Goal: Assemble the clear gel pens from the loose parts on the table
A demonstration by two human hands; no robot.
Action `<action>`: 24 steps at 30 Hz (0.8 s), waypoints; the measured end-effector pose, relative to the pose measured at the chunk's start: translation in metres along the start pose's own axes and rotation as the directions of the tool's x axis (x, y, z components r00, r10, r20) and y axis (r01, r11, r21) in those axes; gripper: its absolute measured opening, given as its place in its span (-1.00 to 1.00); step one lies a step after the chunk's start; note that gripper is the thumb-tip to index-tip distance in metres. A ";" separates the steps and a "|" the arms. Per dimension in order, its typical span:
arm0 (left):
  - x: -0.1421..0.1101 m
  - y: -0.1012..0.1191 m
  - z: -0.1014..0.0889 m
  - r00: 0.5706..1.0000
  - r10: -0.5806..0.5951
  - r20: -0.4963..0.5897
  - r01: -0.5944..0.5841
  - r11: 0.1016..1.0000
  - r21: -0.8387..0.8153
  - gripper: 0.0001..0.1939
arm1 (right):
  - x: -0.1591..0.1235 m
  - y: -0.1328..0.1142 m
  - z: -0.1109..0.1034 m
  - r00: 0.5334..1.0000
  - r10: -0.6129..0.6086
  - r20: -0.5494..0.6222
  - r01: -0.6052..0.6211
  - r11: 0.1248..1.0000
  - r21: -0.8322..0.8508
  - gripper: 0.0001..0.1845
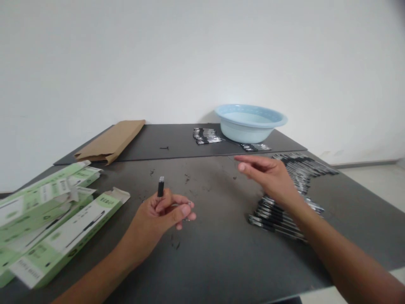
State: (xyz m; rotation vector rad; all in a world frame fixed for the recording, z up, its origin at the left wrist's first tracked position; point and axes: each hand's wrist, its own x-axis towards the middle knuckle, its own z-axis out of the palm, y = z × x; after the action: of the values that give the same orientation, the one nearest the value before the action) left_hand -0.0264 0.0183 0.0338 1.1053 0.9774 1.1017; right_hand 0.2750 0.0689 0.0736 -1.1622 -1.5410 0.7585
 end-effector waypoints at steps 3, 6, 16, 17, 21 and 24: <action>0.005 0.003 -0.004 0.997 0.027 -0.069 -0.028 0.999 -0.020 -0.34 | 0.017 0.005 -0.028 0.971 -0.042 -0.234 0.024 0.997 -0.078 -0.58; 0.009 0.005 -0.006 0.992 0.057 -0.114 -0.056 0.998 0.016 -0.33 | 0.027 0.017 -0.051 0.921 -0.135 -0.365 0.063 0.977 -0.202 -0.56; 0.018 0.016 0.005 0.971 0.195 -0.135 -0.152 0.949 0.277 -0.40 | 0.098 0.047 -0.053 0.997 0.040 0.062 0.023 0.621 -0.783 -0.67; 0.020 0.015 0.006 0.967 0.208 -0.144 -0.160 0.944 0.288 -0.41 | 0.114 0.048 -0.047 0.988 0.099 0.117 0.038 0.583 -0.812 -0.69; 0.024 0.005 0.001 0.943 0.266 -0.202 -0.192 0.927 0.321 -0.44 | 0.173 0.059 -0.020 0.929 0.323 0.183 0.030 0.427 -0.904 -0.68; 0.023 -0.005 -0.006 0.929 0.285 -0.235 -0.202 0.925 0.323 -0.46 | 0.200 0.073 -0.001 0.897 0.413 0.158 0.014 0.331 -0.944 -0.64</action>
State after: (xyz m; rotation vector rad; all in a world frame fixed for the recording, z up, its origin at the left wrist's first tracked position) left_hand -0.0273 0.0411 0.0269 1.3674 1.2803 1.3739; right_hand 0.2944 0.2809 0.0780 -2.2120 -2.3078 0.1395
